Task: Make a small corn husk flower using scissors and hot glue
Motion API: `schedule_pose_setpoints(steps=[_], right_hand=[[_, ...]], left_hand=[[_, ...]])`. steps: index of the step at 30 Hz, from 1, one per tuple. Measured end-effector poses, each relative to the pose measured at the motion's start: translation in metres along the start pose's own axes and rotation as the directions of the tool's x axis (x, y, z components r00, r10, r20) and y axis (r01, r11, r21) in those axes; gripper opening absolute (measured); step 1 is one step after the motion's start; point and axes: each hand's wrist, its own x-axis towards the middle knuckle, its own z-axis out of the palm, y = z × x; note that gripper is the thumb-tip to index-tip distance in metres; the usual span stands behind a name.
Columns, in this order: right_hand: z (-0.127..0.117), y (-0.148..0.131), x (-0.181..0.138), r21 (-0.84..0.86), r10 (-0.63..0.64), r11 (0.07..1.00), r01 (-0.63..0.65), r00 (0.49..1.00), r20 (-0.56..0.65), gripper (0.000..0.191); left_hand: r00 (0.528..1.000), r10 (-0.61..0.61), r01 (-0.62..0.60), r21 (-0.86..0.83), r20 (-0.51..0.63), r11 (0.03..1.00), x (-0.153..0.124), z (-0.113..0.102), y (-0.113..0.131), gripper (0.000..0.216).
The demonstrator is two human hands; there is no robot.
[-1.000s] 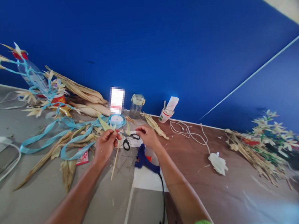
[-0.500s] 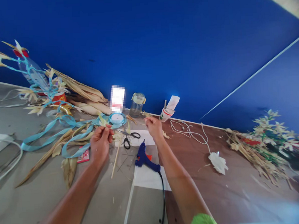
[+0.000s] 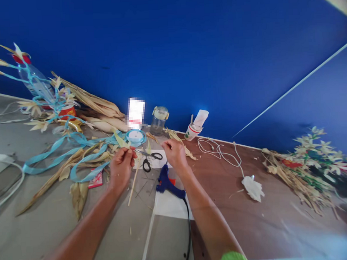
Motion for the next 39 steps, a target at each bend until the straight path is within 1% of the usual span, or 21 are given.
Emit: schedule_pose_setpoints(steps=[2,5,6,8,11,12,15,17,19,20,21,23,25,26,27,28,30,32,33,36,39], right_hand=[[-0.001,-0.004,-0.004,-0.067,0.009,0.998,-0.006,0.999,0.046,0.028],[-0.004,-0.009,-0.007,-0.111,0.012,0.994,-0.006,0.998,0.055,0.021],[-0.004,-0.011,-0.007,-0.12,0.018,0.993,-0.008,0.996,0.083,0.02],[-0.005,-0.014,-0.008,-0.159,0.05,0.987,-0.019,0.979,0.196,0.022],[-0.002,-0.018,-0.011,-0.199,0.069,0.98,0.006,0.927,0.369,0.022],[-0.001,-0.019,-0.013,-0.191,0.055,0.981,0.028,0.91,0.412,0.023],[0.006,-0.023,-0.021,-0.141,-0.012,0.985,0.101,0.852,0.524,0.035],[0.011,-0.028,-0.026,-0.087,-0.051,0.988,0.126,0.808,0.587,0.037],[0.014,-0.032,-0.029,0.051,-0.105,0.994,0.094,0.776,0.622,0.038],[0.015,-0.034,-0.029,0.147,-0.132,0.988,0.05,0.773,0.62,0.039],[0.015,-0.034,-0.028,0.246,-0.147,0.969,-0.007,0.783,0.605,0.04],[0.012,-0.033,-0.025,0.38,-0.105,0.916,-0.131,0.835,0.541,0.039],[0.006,-0.028,-0.02,0.379,0.012,0.901,-0.213,0.883,0.469,0.035],[0.002,-0.025,-0.018,0.332,0.063,0.915,-0.231,0.893,0.446,0.031],[-0.002,-0.022,-0.017,0.267,0.087,0.936,-0.227,0.889,0.45,0.028],[-0.007,-0.019,-0.017,0.203,0.076,0.959,-0.199,0.868,0.491,0.025],[-0.016,-0.017,-0.02,0.092,0.004,0.993,-0.08,0.779,0.627,0.02],[-0.023,-0.019,-0.027,-0.011,-0.035,0.998,0.06,0.705,0.708,0.02],[-0.025,-0.02,-0.03,-0.067,-0.032,0.991,0.118,0.679,0.734,0.02],[-0.024,-0.026,-0.039,-0.206,0.013,0.952,0.224,0.645,0.764,0.022],[-0.02,-0.03,-0.042,-0.243,0.012,0.932,0.27,0.646,0.763,0.022]], left_hand=[[1.0,-0.014,0.013,0.047,0.024,0.999,-0.003,0.002,0.001,0.014],[0.998,-0.042,0.036,0.103,0.052,0.994,-0.005,0.005,0.003,0.015],[0.997,-0.047,0.041,0.112,0.055,0.993,-0.006,0.005,0.004,0.015],[0.997,-0.054,0.047,0.12,0.06,0.992,-0.006,0.005,0.004,0.015],[0.996,-0.056,0.046,0.132,0.072,0.99,-0.005,0.005,0.001,0.015],[0.996,-0.053,0.042,0.139,0.076,0.989,-0.005,0.004,0.0,0.015],[0.996,-0.044,0.032,0.15,0.08,0.988,-0.005,0.004,-0.001,0.015],[0.996,-0.042,0.03,0.15,0.082,0.988,-0.005,0.004,0.001,0.015],[0.996,-0.036,0.023,0.162,0.081,0.986,-0.005,0.005,0.003,0.015],[0.996,-0.034,0.02,0.174,0.078,0.984,-0.005,0.005,0.004,0.015],[0.996,-0.035,0.02,0.184,0.076,0.983,-0.005,0.005,0.005,0.016],[0.996,-0.042,0.027,0.195,0.073,0.98,-0.005,0.005,0.006,0.016],[0.997,-0.047,0.034,0.191,0.066,0.981,-0.005,0.005,0.008,0.015],[0.997,-0.047,0.035,0.186,0.062,0.982,-0.005,0.006,0.008,0.014],[0.997,-0.047,0.035,0.18,0.059,0.983,-0.006,0.006,0.008,0.014],[0.997,-0.048,0.037,0.173,0.058,0.984,-0.006,0.007,0.008,0.014],[0.997,-0.051,0.04,0.167,0.061,0.985,-0.007,0.008,0.008,0.014],[0.996,-0.051,0.036,0.182,0.079,0.983,-0.008,0.008,0.006,0.016],[0.995,-0.051,0.033,0.195,0.088,0.98,-0.008,0.008,0.006,0.017],[0.993,-0.052,0.028,0.216,0.108,0.976,-0.008,0.007,0.003,0.02],[0.991,-0.059,0.032,0.22,0.117,0.975,-0.008,0.007,0.0,0.02]])
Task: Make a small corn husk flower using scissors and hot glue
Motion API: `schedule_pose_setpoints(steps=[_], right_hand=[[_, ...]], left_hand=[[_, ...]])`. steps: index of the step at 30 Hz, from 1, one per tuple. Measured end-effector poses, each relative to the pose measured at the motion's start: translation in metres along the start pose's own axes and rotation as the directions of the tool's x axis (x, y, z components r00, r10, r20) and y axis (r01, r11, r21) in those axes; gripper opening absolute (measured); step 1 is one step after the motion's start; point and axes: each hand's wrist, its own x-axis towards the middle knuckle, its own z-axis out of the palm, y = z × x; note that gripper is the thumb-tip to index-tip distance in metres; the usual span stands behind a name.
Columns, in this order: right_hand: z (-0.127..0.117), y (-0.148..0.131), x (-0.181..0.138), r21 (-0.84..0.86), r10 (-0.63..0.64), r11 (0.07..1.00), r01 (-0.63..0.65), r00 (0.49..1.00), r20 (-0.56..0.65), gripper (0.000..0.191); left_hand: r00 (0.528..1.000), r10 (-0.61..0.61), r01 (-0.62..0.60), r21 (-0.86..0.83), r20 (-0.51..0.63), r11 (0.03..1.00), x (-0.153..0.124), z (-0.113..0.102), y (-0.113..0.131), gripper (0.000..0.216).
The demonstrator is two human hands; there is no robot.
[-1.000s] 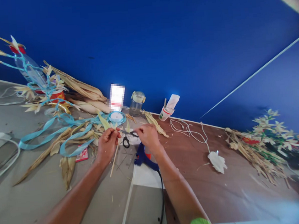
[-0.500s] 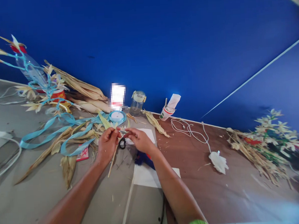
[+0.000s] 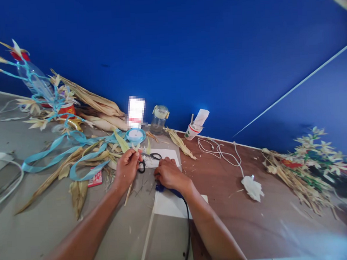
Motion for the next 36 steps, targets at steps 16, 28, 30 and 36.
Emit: schedule_pose_setpoints(steps=[16,28,30,36], right_hand=[[-0.003,0.013,0.014,0.577,0.26,0.804,-0.14,0.957,-0.131,0.017],[0.004,0.003,0.018,0.892,0.506,0.442,0.096,0.794,-0.337,0.019],[0.002,-0.002,0.017,0.835,0.482,0.536,0.124,0.767,-0.423,0.021],[-0.003,-0.01,0.014,0.755,0.391,0.605,0.253,0.732,-0.558,0.024]], left_hand=[[0.998,-0.056,0.057,-0.064,0.014,0.996,-0.002,0.002,0.001,0.02],[0.939,-0.16,0.229,-0.206,0.304,0.951,-0.008,0.009,-0.004,0.022],[0.909,-0.185,0.293,-0.258,0.373,0.921,-0.009,0.01,-0.005,0.025],[0.764,-0.314,0.572,-0.366,0.564,0.734,-0.01,0.007,0.0,0.026]])
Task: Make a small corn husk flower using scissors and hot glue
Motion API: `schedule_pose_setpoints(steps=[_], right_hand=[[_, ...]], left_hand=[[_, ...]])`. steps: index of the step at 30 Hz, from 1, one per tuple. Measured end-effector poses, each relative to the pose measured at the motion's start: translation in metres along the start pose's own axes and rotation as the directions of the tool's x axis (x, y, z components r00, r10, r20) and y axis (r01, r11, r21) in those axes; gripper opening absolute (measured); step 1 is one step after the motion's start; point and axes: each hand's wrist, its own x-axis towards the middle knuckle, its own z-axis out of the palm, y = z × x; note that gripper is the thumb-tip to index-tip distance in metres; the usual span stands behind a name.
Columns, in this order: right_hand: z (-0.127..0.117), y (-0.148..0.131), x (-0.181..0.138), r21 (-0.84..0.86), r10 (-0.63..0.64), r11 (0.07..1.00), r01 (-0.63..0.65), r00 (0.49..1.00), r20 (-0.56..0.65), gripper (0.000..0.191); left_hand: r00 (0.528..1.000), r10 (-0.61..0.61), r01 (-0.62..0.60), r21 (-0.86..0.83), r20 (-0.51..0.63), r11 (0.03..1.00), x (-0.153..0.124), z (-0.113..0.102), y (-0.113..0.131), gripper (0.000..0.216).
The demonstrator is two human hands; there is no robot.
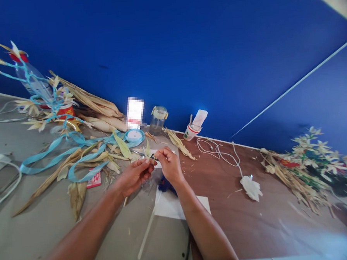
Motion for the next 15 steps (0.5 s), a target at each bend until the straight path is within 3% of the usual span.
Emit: schedule_pose_setpoints(steps=[4,7,9,11,15], right_hand=[[0.0023,0.0007,-0.0018,0.055,-0.043,0.998,0.042,0.999,0.016,0.021],[0.0027,0.0028,-0.0019,0.09,-0.019,0.996,0.019,1.0,0.0,0.02],[0.0019,0.0046,-0.0016,0.153,0.076,0.985,-0.073,0.997,-0.016,0.021],[0.0012,0.0061,-0.0018,0.226,0.197,0.953,-0.203,0.979,0.048,0.026],[0.0033,0.0061,-0.0042,0.277,0.306,0.896,-0.347,0.935,0.18,0.021]], left_hand=[[0.997,-0.04,0.045,-0.079,0.065,0.996,-0.0026,-0.0002,0.0028,0.021],[1.0,-0.011,0.011,-0.034,0.023,0.999,-0.0016,0.0003,0.0019,0.02],[0.995,0.071,-0.067,0.063,-0.065,0.996,0.0,0.0013,0.0015,0.023],[0.971,0.183,-0.152,0.197,-0.152,0.968,0.0016,0.0024,0.0018,0.024],[0.936,0.298,-0.204,0.404,-0.186,0.892,0.0035,0.0022,0.0019,0.026]])
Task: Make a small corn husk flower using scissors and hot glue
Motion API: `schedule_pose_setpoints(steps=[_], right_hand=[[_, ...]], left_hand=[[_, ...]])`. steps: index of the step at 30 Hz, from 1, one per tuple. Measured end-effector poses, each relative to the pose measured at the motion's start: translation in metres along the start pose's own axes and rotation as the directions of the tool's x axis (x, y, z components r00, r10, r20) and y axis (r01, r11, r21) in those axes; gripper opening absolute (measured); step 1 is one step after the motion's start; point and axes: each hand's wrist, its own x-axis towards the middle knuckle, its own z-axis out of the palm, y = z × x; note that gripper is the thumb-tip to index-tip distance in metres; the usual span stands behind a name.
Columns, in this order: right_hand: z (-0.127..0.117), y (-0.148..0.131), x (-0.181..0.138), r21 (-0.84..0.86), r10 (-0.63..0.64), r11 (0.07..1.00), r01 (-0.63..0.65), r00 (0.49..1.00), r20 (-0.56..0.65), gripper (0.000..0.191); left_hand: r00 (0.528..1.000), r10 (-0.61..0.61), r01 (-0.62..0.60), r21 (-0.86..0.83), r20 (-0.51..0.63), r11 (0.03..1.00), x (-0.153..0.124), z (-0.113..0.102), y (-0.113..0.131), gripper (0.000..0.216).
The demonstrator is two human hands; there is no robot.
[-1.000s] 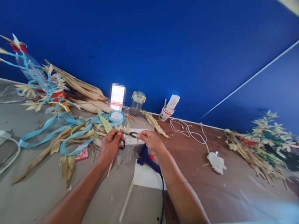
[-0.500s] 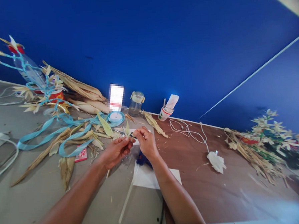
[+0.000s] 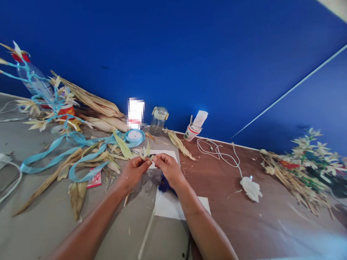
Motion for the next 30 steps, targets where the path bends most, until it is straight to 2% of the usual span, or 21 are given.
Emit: schedule_pose_setpoints(steps=[4,7,12,19,27,30], right_hand=[[0.004,0.0,-0.001,0.008,0.044,0.999,-0.043,0.998,-0.052,0.014],[0.005,0.0,-0.001,0.093,0.092,0.992,-0.086,0.994,-0.059,0.012],[0.004,0.001,-0.001,0.257,0.169,0.953,-0.159,0.985,-0.015,0.01],[0.003,-0.001,-0.001,0.363,0.191,0.913,-0.185,0.981,0.021,0.011],[-0.008,0.0,0.002,0.269,0.211,0.94,-0.21,0.977,0.024,0.013],[-0.007,0.002,0.003,0.226,0.158,0.962,-0.151,0.987,-0.016,0.014]], left_hand=[[0.999,0.023,-0.026,0.088,0.038,0.996,-0.001,0.0,-0.001,0.025],[0.997,0.033,-0.038,0.088,0.065,0.995,-0.003,0.002,0.002,0.022],[0.997,0.04,-0.044,0.046,0.073,0.998,-0.005,0.005,0.007,0.017],[0.996,0.073,-0.077,0.086,0.056,0.993,-0.001,0.002,0.0,0.013],[0.995,0.07,-0.083,0.21,0.069,0.974,-0.002,-0.001,-0.005,0.014],[0.996,0.087,-0.081,0.202,-0.018,0.976,0.0,-0.002,-0.006,0.018]])
